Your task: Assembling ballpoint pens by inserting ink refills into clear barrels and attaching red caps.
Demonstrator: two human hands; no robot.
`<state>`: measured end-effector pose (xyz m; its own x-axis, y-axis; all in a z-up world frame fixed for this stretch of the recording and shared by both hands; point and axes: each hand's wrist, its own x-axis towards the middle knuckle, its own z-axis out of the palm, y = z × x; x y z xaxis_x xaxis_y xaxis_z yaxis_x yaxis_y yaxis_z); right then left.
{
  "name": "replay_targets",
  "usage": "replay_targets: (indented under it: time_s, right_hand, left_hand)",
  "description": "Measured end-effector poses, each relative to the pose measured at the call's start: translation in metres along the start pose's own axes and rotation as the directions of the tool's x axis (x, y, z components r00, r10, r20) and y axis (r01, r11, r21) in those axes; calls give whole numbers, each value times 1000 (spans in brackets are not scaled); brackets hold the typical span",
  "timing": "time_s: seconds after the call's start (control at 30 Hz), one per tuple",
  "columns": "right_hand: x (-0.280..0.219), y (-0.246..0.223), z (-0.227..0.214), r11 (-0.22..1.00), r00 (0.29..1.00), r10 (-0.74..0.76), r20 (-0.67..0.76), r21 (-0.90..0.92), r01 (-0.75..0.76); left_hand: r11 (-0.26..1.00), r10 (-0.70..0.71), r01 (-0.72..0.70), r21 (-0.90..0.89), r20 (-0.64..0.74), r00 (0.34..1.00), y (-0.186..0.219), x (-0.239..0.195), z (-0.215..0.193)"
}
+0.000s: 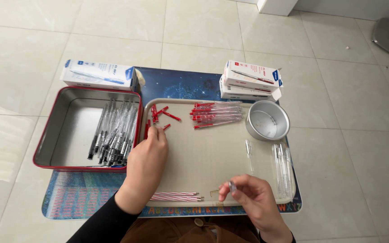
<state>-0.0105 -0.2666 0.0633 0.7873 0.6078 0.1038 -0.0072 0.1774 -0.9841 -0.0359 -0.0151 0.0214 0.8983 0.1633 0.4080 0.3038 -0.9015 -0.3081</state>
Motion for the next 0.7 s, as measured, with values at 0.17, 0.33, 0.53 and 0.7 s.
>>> replay_targets:
  time_s: [0.17,0.33,0.53,0.7]
  right_hand:
    - [-1,17,-11,975,990,143,-7,175,-139]
    - [-1,26,-16,923,964,265,20,285,-260]
    - [2,21,-15,877,936,342,85,328,-350]
    - [2,23,-15,861,924,371,94,337,-380]
  left_hand:
    - [1000,-10,12,-25,86,996,11,-4,23]
    - [998,-20,26,-51,106,994,10,-5,25]
    - [814,3,97,-572,172,985,-10,3,-29]
    - [128,59,124,-984,133,989,-28,13,-90]
